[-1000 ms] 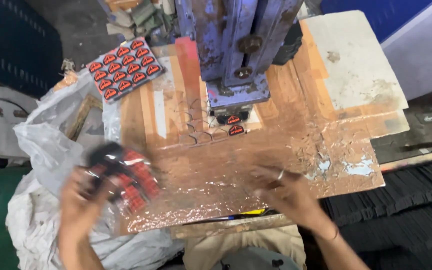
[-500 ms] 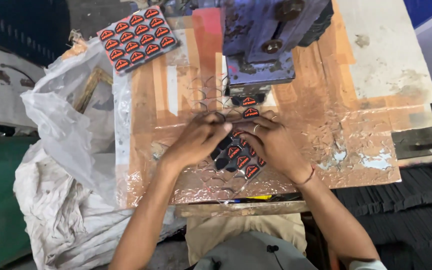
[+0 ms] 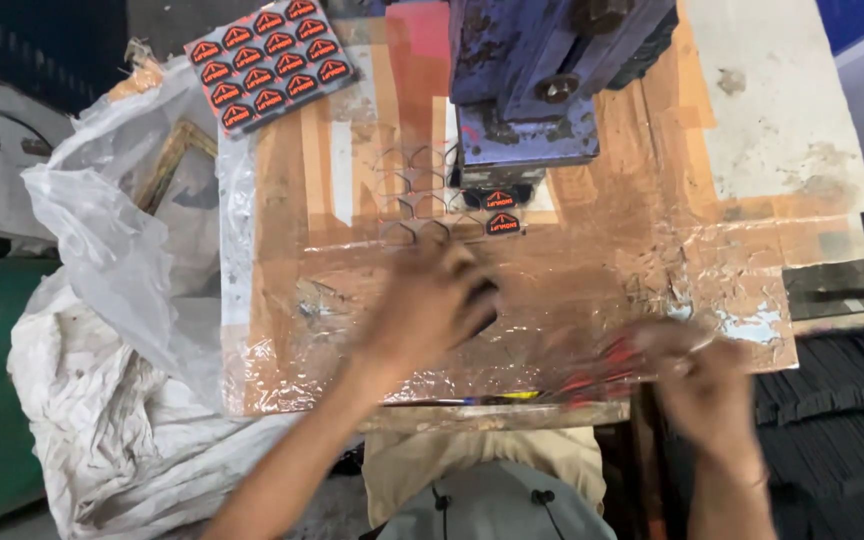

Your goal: The person applies a white substance from a small tube onto a surface, then places black hexagonal stickers with orange logos onto the treated area. They repeatedly pick up the stickers, align them, and press them down by hand.

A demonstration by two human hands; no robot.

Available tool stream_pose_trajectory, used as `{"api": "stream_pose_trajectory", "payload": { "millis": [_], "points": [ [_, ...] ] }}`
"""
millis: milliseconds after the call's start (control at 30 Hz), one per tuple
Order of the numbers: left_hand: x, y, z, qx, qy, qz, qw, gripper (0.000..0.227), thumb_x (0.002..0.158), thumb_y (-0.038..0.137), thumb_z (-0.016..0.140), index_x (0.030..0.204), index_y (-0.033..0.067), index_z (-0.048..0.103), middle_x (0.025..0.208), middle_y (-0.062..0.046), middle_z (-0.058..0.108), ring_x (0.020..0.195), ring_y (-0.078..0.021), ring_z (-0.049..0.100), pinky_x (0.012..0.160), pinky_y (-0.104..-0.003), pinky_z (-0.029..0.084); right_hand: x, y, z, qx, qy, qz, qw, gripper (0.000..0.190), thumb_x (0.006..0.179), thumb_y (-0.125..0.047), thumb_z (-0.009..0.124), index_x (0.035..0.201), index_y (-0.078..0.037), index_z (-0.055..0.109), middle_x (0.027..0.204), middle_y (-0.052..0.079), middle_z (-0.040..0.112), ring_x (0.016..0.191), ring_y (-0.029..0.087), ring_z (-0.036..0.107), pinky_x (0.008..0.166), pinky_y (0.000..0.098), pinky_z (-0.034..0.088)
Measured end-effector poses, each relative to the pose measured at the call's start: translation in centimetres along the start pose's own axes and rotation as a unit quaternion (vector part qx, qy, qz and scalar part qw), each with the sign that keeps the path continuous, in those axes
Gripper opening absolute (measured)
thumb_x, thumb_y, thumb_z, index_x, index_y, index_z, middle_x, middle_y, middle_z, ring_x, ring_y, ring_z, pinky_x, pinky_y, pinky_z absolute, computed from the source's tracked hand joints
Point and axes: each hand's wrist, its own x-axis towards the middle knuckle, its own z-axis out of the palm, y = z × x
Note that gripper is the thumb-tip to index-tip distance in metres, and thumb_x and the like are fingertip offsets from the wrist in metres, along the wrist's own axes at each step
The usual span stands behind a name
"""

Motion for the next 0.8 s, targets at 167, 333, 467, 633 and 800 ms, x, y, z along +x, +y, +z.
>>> {"api": "stream_pose_trajectory", "payload": {
  "millis": [167,333,467,633,800],
  "points": [
    [-4.3,-1.7,0.4,0.009,0.060,0.052,0.997,0.040,0.084,0.020,0.070,0.122,0.0063,0.072,0.123,-0.013,0.065,0.111,-0.0352,0.058,0.095,-0.050,0.043,4.4,2.8,-3.3,0.048,0.188,0.094,0.977,0.011,0.110,-0.008,0.066,0.117,-0.001,0.071,0.092,0.007,0.073,0.075,0.007,0.060,0.065,0.0219,0.048],
    [-7.8,-11.0,-8.8,0.119,0.216,-0.206,0.947,0.037,0.089,0.012,0.077,0.125,0.0075,0.070,0.121,-0.015,0.070,0.112,-0.0380,0.062,0.099,-0.048,0.047,5.9,7.8,-2.6,0.014,0.182,0.070,0.981,0.040,0.101,-0.007,0.071,0.139,0.003,0.064,0.094,0.004,0.071,0.072,0.002,0.058,0.058,0.0178,0.046],
    [-3.1,-11.0,-8.7,0.173,0.219,-0.154,0.948,0.052,0.090,0.015,0.077,0.140,0.0034,0.064,0.127,-0.021,0.068,0.115,-0.0412,0.061,0.103,-0.049,0.047,6.6,7.4,-2.3,0.005,0.212,0.076,0.974,0.033,0.102,-0.005,0.071,0.134,0.001,0.066,0.085,0.004,0.070,0.063,0.005,0.058,0.053,0.0207,0.046],
    [7.9,-8.0,-3.2,0.047,0.191,-0.043,0.980,0.090,0.076,0.041,0.090,0.138,-0.0116,0.051,0.118,-0.029,0.068,0.113,-0.0439,0.064,0.101,-0.049,0.049,6.9,7.0,-4.0,-0.049,0.217,0.107,0.969,0.031,0.099,-0.008,0.070,0.130,0.000,0.069,0.086,0.002,0.073,0.067,0.003,0.062,0.051,0.0219,0.047],
    [11.6,-8.1,-1.6,-0.106,0.091,-0.067,0.988,0.106,0.063,0.036,0.095,0.142,-0.0115,0.041,0.113,-0.022,0.071,0.108,-0.0344,0.069,0.099,-0.042,0.051,7.1,7.6,-8.7,-0.240,0.190,0.098,0.947,0.036,0.098,-0.015,0.075,0.131,-0.001,0.071,0.089,0.012,0.075,0.073,0.017,0.068,0.063,0.0346,0.054]
  ]
}}
